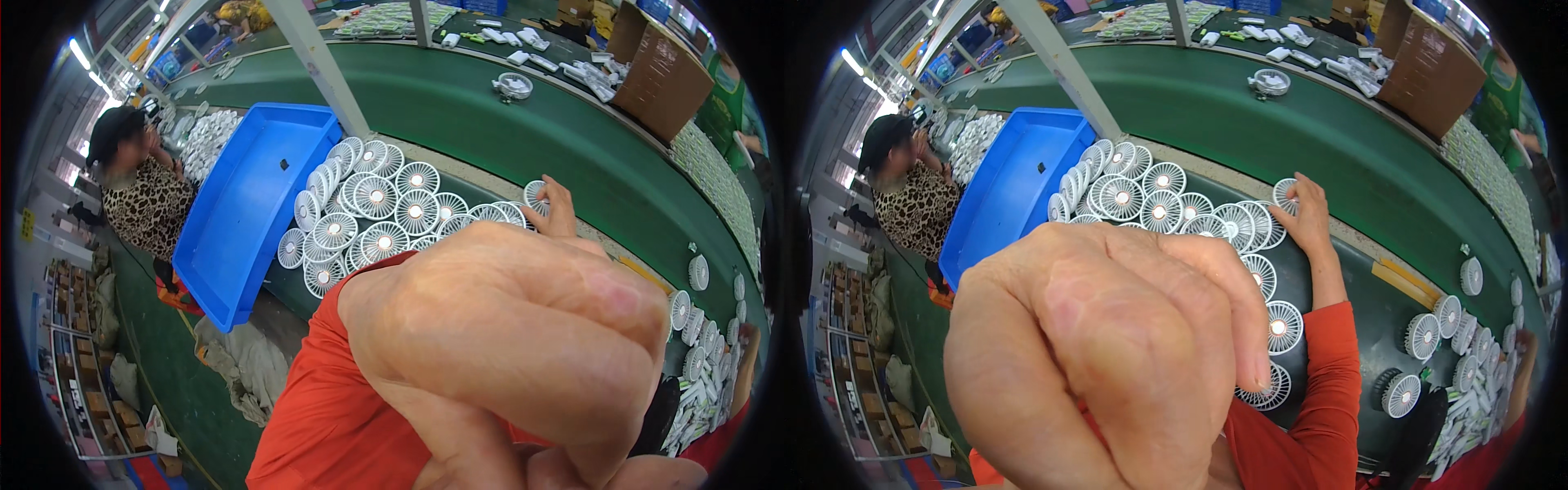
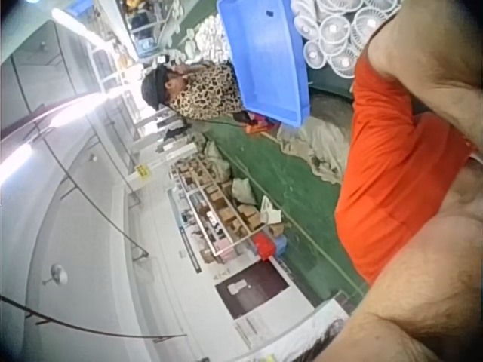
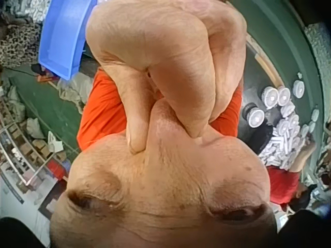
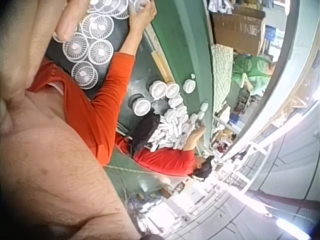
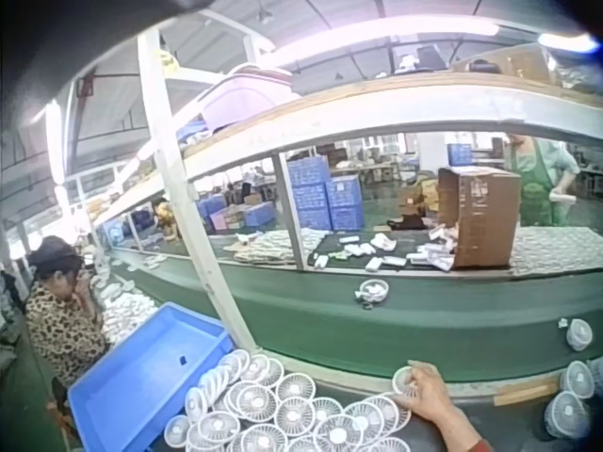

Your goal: The person assembles small portable fans by fitting motor components into circular fan grilles, pressing the casing parts together by hand, and organizing the grilles across the workstation.

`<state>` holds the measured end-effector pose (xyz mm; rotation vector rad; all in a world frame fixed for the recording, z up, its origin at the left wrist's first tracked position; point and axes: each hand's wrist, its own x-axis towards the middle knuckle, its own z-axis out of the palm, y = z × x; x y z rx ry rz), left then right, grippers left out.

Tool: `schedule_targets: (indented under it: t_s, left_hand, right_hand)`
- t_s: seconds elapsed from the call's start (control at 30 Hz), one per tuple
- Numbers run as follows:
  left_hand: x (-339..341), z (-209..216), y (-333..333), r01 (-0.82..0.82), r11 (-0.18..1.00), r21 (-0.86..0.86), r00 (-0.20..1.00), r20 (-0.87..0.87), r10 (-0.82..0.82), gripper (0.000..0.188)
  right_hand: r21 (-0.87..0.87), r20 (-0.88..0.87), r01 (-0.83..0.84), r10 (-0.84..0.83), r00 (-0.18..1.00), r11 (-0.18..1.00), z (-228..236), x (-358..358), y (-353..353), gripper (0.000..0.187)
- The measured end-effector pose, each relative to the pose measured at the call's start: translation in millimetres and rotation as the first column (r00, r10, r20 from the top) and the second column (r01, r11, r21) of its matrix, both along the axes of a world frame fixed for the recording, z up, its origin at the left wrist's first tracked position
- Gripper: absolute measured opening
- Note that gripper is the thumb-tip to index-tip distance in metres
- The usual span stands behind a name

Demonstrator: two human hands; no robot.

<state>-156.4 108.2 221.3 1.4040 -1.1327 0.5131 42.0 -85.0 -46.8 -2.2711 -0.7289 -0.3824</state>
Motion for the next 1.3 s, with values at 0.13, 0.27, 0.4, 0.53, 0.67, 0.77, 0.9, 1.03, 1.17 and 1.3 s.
schedule_targets:
  t_s: [0.13,0.27,0.4,0.53,0.67,0.77,0.9,1.03,1.17,1.3]
  left_hand:
    - [-8.4,-1.9,1.5,-0.073,0.997,0.009,0.997,-0.032,0.074,0.019]
    - [-12.0,-8.3,-2.3,-0.116,0.993,0.01,0.991,-0.068,0.117,0.019]
    - [-6.7,-16.9,-1.2,-0.086,0.996,-0.012,0.989,-0.123,0.084,0.019]
    - [3.4,-37.7,-2.5,0.01,0.996,-0.094,0.974,-0.225,-0.03,0.018]
    - [12.4,-53.4,4.4,0.033,0.986,-0.165,0.952,-0.295,-0.081,0.018]
    - [21.4,-67.3,16.2,0.042,0.973,-0.226,0.94,-0.32,-0.116,0.018]
    - [30.3,-79.6,32.2,0.026,0.955,-0.296,0.934,-0.333,-0.128,0.018]
    - [38.9,-91.2,51.5,-0.008,0.948,-0.317,0.93,-0.351,-0.109,0.018]
    - [43.4,-100.7,73.8,-0.062,0.948,-0.312,0.918,-0.39,-0.068,0.018]
    - [51.5,-111.1,86.5,-0.093,0.946,-0.31,0.908,-0.416,-0.047,0.018]
  right_hand:
    - [-0.021,0.016,0.054,-0.054,0.998,0.998,-2.6,2.2,-7.5,0.039]
    - [-0.028,-0.003,0.06,-0.06,0.998,0.998,-3.1,-0.5,-8.2,0.039]
    - [-0.001,0.045,0.045,-0.045,0.998,0.999,-8.8,3.5,-11.3,0.041]
    - [-0.019,0.006,0.041,-0.041,0.999,0.999,-7.8,7.7,-4.2,0.051]
    - [0.01,0.008,0.064,-0.064,0.998,0.998,-5.5,10.3,-2.4,0.044]
    - [0.041,-0.075,0.092,-0.089,0.993,0.995,-8.6,13.9,-11.5,0.042]
    - [0.206,-0.171,0.154,-0.119,0.978,0.966,-8.6,30.8,-16.4,0.044]
    - [0.126,-0.125,0.218,-0.202,0.971,0.968,-4.9,71.5,4.6,0.049]
    - [0.005,0.099,0.219,-0.219,0.971,0.976,18.3,157.8,33.6,0.057]
    - [0.257,0.209,-0.386,0.339,0.917,0.886,26.5,270.4,26.8,0.03]
